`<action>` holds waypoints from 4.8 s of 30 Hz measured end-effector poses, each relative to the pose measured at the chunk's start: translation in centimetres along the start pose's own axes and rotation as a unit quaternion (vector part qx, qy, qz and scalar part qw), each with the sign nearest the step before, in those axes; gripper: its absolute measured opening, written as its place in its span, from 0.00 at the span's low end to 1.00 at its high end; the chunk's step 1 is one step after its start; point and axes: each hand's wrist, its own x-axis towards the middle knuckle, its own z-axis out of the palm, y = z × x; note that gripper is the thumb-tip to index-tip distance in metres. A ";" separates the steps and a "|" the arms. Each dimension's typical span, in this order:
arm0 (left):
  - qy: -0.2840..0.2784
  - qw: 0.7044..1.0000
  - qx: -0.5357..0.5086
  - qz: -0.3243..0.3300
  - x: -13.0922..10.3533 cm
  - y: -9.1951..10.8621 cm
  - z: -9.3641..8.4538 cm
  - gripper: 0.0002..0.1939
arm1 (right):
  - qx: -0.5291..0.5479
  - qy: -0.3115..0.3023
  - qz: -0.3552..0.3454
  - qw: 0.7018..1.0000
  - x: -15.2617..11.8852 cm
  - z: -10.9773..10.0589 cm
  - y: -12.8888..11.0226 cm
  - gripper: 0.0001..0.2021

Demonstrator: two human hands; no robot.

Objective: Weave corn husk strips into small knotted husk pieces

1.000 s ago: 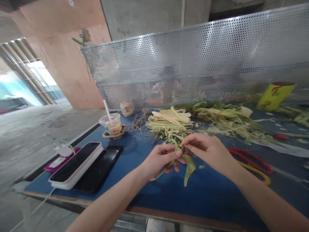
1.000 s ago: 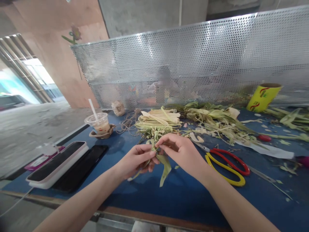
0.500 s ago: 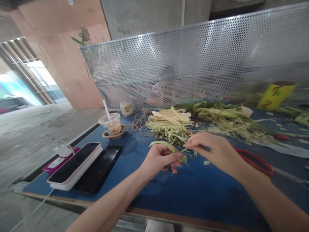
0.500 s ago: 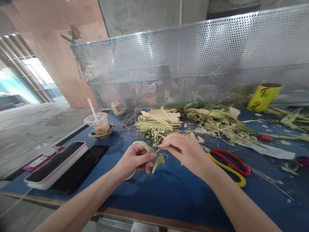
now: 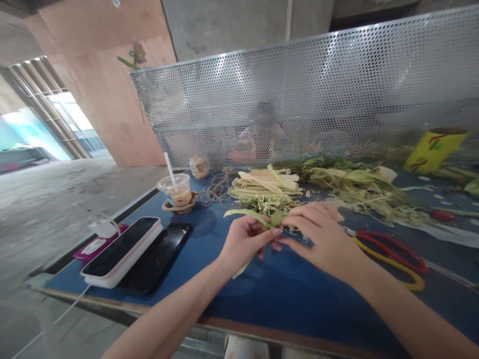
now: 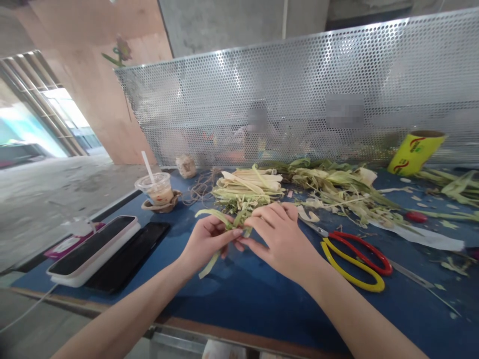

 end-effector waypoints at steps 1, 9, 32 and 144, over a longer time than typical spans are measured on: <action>0.005 1.000 0.012 0.007 0.0 -0.1 0.0 0.12 | 0.005 0.000 0.004 1.000 0.0 0.1 0.0 0.06; -0.021 0.998 0.047 0.030 -0.3 0.0 -0.2 0.10 | 0.108 -0.052 0.047 0.992 0.0 0.2 0.2 0.05; -0.104 0.992 -0.062 -0.027 -0.5 1.1 -0.4 0.26 | 0.223 -0.128 0.226 0.939 -0.1 -0.1 -0.2 0.21; -0.021 0.999 0.040 0.014 -0.5 -0.1 0.3 0.13 | 0.267 -0.074 0.222 0.935 0.0 1.4 -0.1 0.11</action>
